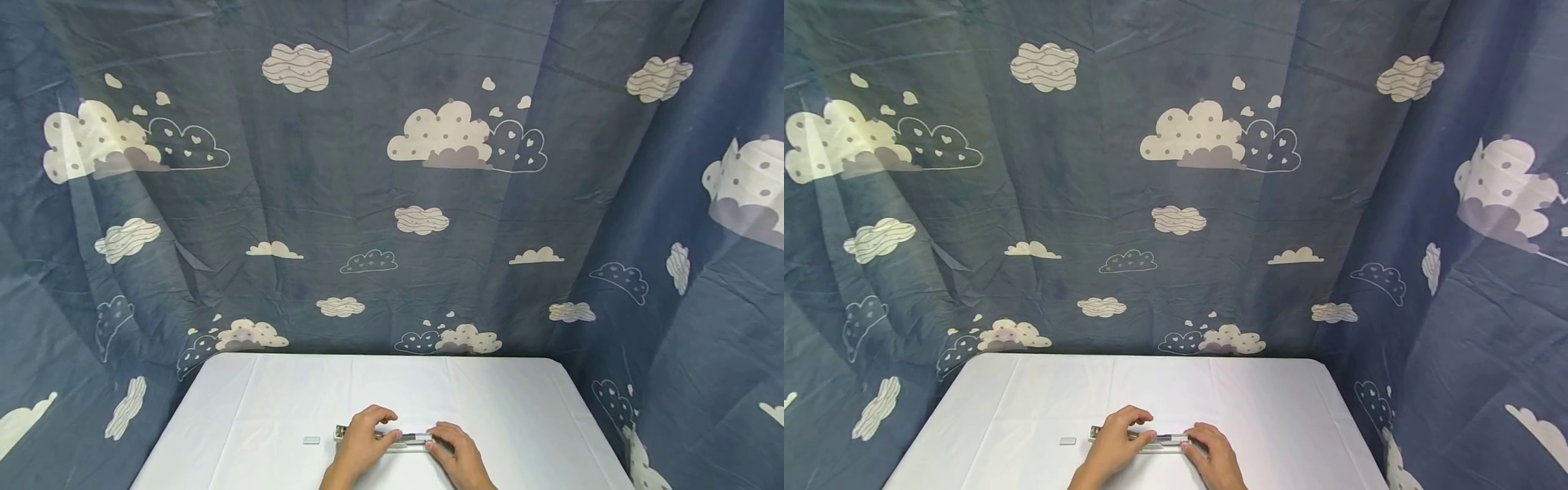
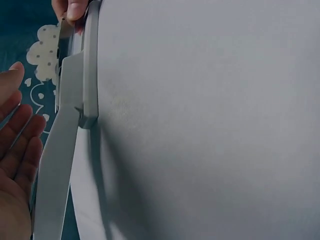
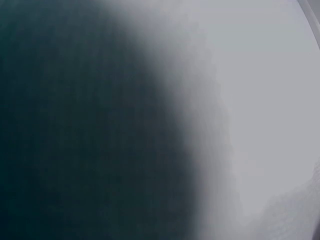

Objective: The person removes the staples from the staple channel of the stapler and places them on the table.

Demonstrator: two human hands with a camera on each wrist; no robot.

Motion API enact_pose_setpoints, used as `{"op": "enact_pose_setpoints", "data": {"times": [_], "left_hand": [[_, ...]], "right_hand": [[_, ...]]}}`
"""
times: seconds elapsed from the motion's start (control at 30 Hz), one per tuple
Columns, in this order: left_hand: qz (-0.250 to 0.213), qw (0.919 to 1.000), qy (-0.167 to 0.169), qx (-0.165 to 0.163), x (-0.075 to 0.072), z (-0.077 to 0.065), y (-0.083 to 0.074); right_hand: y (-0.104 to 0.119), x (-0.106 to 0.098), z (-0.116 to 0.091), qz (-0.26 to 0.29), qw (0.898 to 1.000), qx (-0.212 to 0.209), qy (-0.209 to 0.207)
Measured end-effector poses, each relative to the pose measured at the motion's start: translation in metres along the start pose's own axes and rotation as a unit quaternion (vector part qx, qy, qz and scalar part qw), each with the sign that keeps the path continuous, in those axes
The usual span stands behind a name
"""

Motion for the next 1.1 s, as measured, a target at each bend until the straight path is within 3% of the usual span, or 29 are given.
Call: {"op": "enact_pose_setpoints", "data": {"times": [0.33, 0.73, 0.97, 1.1], "left_hand": [[0.004, 0.9996, 0.013, 0.024, 0.019, 0.001, 0.001], [0.039, 0.9981, 0.026, 0.039, 0.035, 0.003, -0.011], [0.085, 0.9949, 0.016, 0.052, 0.042, 0.001, -0.011], [0.089, 0.9947, 0.010, 0.051, 0.043, 0.000, -0.012]], "right_hand": [[0.003, 0.002, 0.002, 0.005, 1.000, -0.004, -0.005], [-0.001, 0.002, 0.002, -0.008, 1.000, -0.005, -0.005], [-0.001, 0.002, 0.001, -0.017, 1.000, -0.025, -0.007], [-0.001, 0.001, 0.001, -0.018, 0.999, -0.027, -0.010]]}}
Point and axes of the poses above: each hand's wrist, its own z-axis towards the middle knuckle, its own x-axis out of the palm, y = z × x, the point moved 3 cm from there along z, towards the middle knuckle, and after that the axes turned 2 degrees about y, right-handed, at the moved point
